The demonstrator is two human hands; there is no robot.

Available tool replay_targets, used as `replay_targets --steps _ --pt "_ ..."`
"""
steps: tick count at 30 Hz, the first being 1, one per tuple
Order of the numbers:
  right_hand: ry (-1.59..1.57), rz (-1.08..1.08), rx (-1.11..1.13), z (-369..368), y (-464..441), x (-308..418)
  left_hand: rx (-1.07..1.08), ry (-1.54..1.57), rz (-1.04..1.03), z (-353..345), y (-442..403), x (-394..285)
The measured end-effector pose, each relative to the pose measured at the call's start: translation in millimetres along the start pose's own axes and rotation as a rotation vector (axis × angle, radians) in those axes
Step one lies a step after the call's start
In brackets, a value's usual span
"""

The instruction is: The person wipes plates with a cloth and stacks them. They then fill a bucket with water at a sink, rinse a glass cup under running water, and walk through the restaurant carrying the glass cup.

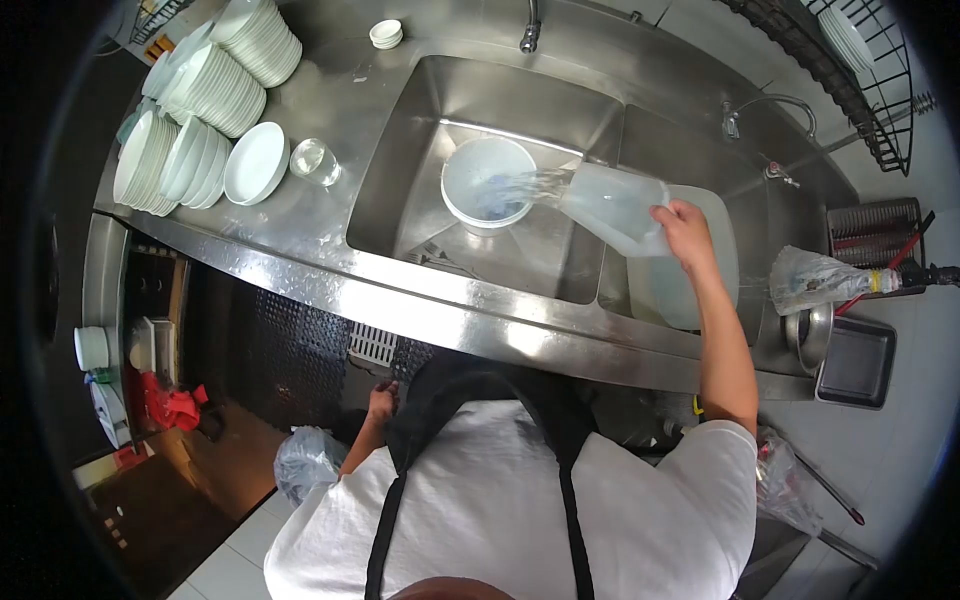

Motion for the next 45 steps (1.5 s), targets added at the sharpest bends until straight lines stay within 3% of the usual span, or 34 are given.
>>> replay_targets --steps 4,10,14,18,21,23,26,28,32,34,38,41,44,45 --pt "0.334 0.284 -0.085 -15 -8 43 0.02 0.039 0.041 -2 13 0" --pt "0.694 0.473 0.024 -52 14 125 0.034 0.002 0.038 -17 19 -16" --pt "0.9 0.732 -0.242 -36 43 144 0.123 0.045 0.048 -32 17 -28" --pt "1.046 0.315 -0.402 43 33 90 0.087 0.158 0.028 -44 17 -27" --pt "1.161 -0.102 -0.381 85 -3 -42 0.022 0.086 -0.025 -51 30 -23" --pt "1.202 -0.296 -0.301 81 -24 -156 0.092 -0.08 -0.055 -42 -4 17" --pt "1.233 -0.431 -0.262 56 -31 -270 0.186 -0.619 -0.393 -41 -21 19" --pt "1.201 -0.515 -0.114 39 -34 -294 0.207 -0.899 -0.507 -44 -1 5" --pt "0.903 -0.574 0.066 -2 -54 -315 0.042 -0.298 -0.322 -28 8 -7" --pt "0.717 -0.519 -0.062 -16 -66 -326 -0.007 -0.128 -0.288 -19 2 -5" --pt "0.27 -0.467 -0.213 -34 -92 -355 0.007 -0.418 -0.399 -28 12 -28" --pt "0.013 -0.582 -0.429 -28 -73 -334 0.044 -0.508 -0.401 -33 5 -35" --pt "-0.563 -0.553 -0.529 -37 -60 -359 0.111 -0.563 -0.373 -41 -8 -41" --pt "-0.586 -0.559 -0.553 -35 -54 -360 0.131 -0.572 -0.361 -42 -12 -41"
Point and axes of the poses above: each hand's wrist, its own y-axis away from the middle knuckle, its own z-axis out of the back of the hand, x = y × z, the point moved 7 cm from there along -y, towards the middle knuckle, and after that the axes turned 6 degrees about y, right-handed, at the moved point
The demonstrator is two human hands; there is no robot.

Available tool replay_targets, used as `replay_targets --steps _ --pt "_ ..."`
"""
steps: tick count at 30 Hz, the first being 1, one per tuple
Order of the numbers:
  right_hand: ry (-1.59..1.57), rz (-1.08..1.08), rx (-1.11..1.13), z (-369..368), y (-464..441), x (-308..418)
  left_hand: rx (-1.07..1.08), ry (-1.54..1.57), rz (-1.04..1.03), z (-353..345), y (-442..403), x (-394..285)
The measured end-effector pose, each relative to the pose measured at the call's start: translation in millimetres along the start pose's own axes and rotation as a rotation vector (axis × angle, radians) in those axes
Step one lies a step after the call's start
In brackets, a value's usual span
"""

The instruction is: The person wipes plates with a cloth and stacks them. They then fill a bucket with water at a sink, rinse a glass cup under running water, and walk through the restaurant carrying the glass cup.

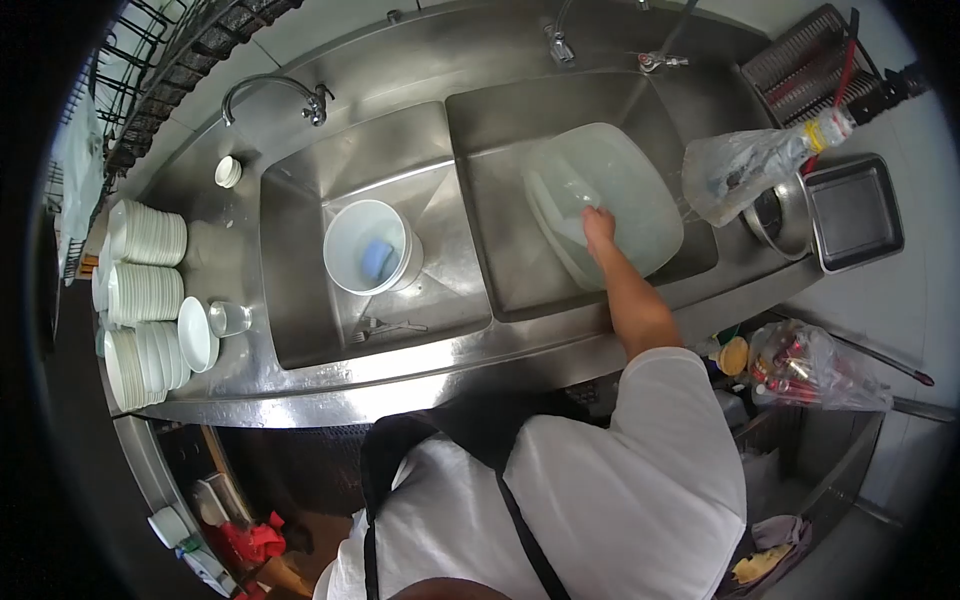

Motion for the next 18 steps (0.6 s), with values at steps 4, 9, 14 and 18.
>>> replay_targets --steps 4,9,14,18 --pt "-0.169 0.031 0.032 17 21 13 0.084 0.122 0.072 0 -24 3" --pt "-0.14 0.192 0.14 38 58 71 -0.035 0.45 0.138 1 -13 -22" --pt "-0.219 0.303 0.318 22 135 154 -0.012 0.329 0.242 9 -10 -24" --pt "-0.133 0.364 0.437 -11 190 202 -0.006 0.271 0.17 17 -14 -27"
Point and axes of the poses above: each hand's wrist, its own y-axis away from the middle knuckle, its own z-axis out of the back of the hand, x = y × z, the point moved 7 cm from there along -y, towards the middle knuckle, and after that the axes turned 6 degrees about y, right-handed, at the moved point
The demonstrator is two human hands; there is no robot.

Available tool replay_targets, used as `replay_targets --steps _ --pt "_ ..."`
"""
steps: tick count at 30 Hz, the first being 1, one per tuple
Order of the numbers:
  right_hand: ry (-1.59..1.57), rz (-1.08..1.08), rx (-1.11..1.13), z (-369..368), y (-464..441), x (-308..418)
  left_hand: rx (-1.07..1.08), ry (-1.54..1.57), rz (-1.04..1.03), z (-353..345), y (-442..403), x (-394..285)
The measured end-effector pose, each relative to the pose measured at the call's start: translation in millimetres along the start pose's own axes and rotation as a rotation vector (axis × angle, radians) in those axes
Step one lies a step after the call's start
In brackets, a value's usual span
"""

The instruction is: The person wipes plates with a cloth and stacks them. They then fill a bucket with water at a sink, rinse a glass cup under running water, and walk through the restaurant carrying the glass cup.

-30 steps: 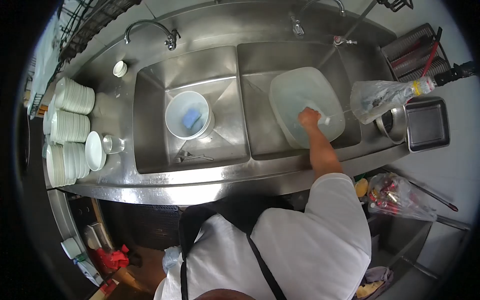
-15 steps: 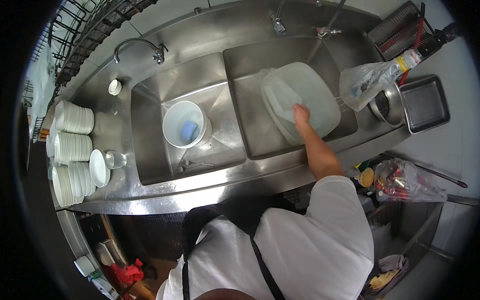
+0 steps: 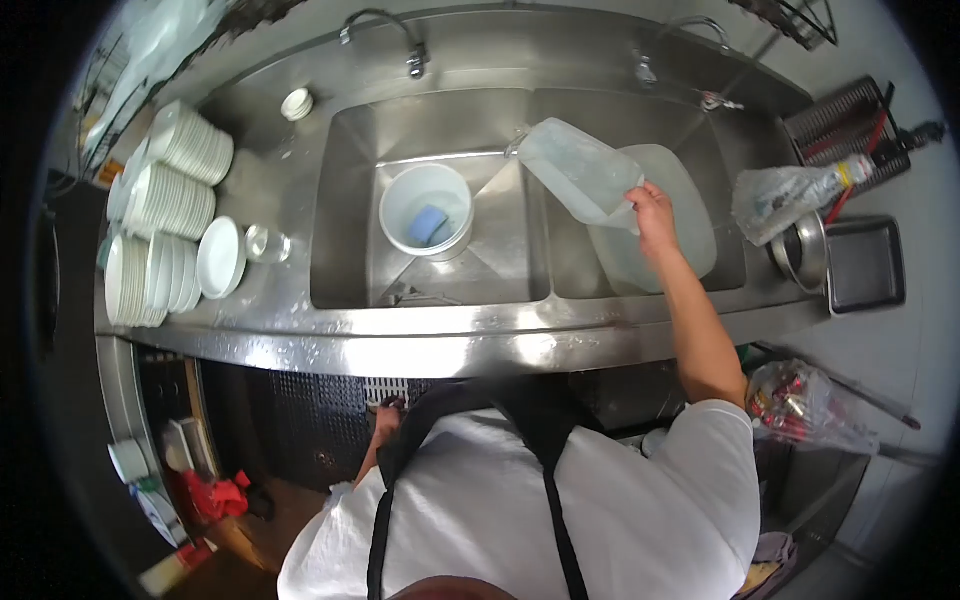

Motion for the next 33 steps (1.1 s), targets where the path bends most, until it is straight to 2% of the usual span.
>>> replay_targets --steps 1,4,5,8,11,14,17,20,23,27,32,33 --pt "0.049 0.007 0.024 -17 9 16 -0.054 0.07 0.013 3 -7 9" --pt "0.173 0.002 0.098 -52 22 37 0.013 0.337 0.06 8 -13 27" --pt "0.211 -0.005 0.122 -62 23 39 -0.044 0.34 0.048 10 -13 32" --pt "0.353 0.001 0.166 -81 20 40 -0.017 0.354 0.059 14 -2 40" --pt "0.653 0.048 0.181 -99 26 62 -0.011 0.259 0.115 21 6 58" --pt "0.874 0.299 0.217 -127 29 89 -0.024 0.216 0.067 30 21 61" --pt "1.188 0.446 0.228 -167 41 119 -0.037 0.257 0.1 43 17 75" --pt "1.485 0.52 0.406 -221 60 135 -0.039 0.373 0.144 57 20 69" --pt "1.608 0.844 0.412 -264 96 155 -0.022 0.393 0.188 71 8 70" --pt "1.647 0.99 0.265 -277 107 178 0.026 0.333 0.142 84 -17 76" --pt "1.701 0.685 -0.123 -184 60 190 0.026 0.373 0.145 83 -4 73" --pt "1.732 0.601 -0.181 -154 48 181 0.069 0.315 0.039 83 -10 76"
Point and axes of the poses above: each hand's wrist, its own y-axis away from the middle knuckle, its own z-axis out of the back of the hand, x = y × z, the point moved 7 cm from there along -y, towards the middle knuckle, and after that the axes turned 6 degrees about y, right-handed, at the moved point
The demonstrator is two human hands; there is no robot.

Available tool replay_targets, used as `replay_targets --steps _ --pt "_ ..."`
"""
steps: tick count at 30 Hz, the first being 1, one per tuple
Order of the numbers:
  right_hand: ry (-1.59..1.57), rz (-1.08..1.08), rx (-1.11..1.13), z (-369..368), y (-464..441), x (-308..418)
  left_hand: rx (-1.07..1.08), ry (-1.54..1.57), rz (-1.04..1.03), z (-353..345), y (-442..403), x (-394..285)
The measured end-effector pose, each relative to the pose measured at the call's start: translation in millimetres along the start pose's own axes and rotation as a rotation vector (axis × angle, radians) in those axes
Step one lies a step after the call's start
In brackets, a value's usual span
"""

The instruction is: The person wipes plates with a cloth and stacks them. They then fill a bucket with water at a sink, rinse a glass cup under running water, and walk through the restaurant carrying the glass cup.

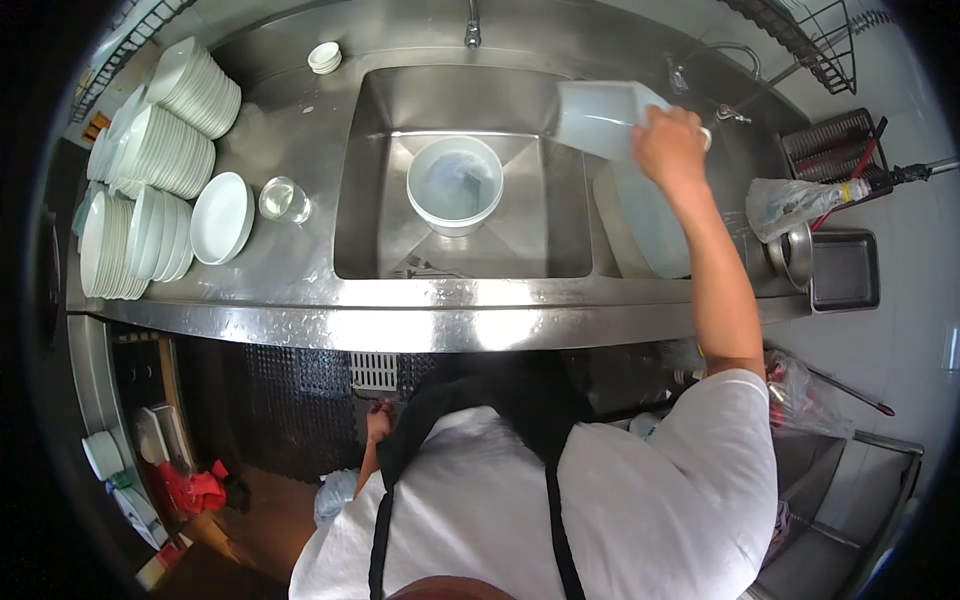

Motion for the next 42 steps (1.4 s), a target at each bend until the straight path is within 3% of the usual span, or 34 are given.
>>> replay_targets --steps 4,6,8,10,12,16,18,22,25,28,31,34,37,42 --pt "0.136 -0.301 0.268 -108 21 -99 -0.02 0.012 0.091 7 7 22" --pt "0.187 -0.36 0.405 -202 39 -154 -0.012 0.015 0.125 1 12 24" --pt "0.145 -0.474 0.712 -280 67 -174 0.007 0.021 0.136 -5 15 23" --pt "0.167 -0.582 0.793 -286 91 -162 0.05 0.098 0.146 -10 15 28" --pt "0.207 -0.648 0.837 -313 106 -156 0.112 0.211 0.198 -22 15 33" --pt "-0.009 -0.865 0.799 -391 123 -152 -0.11 -0.098 0.178 -66 47 -9" --pt "-0.102 -0.857 0.776 -427 116 -143 -0.214 -0.126 0.161 -85 62 -27" --pt "-0.32 -0.836 0.77 -486 98 -130 -0.186 -0.094 0.084 -107 78 -44" --pt "-0.313 -0.551 0.656 -481 82 -122 -0.173 -0.015 0.006 -87 61 -9" --pt "-0.559 -0.893 0.802 -522 116 -147 -0.16 -0.014 0.009 -88 56 0" --pt "-0.908 -1.073 0.791 -517 144 -161 -0.147 -0.005 0.06 -97 63 2" --pt "-1.035 -1.107 0.694 -451 149 -174 -0.099 -0.015 0.146 -111 68 -20" --pt "-1.263 -1.025 0.393 -413 151 -185 -0.062 -0.073 0.103 -116 54 -40" --pt "-1.329 -0.859 0.409 -359 138 -198 -0.045 -0.212 0.034 -117 22 -61"
Point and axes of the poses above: each hand's wrist, its own y-axis away from the middle knuckle, its own z-axis out of the back of the hand, x = y × z, the point moved 7 cm from there along -y, towards the middle knuckle, and after that the axes turned 6 degrees about y, right-handed, at the moved point
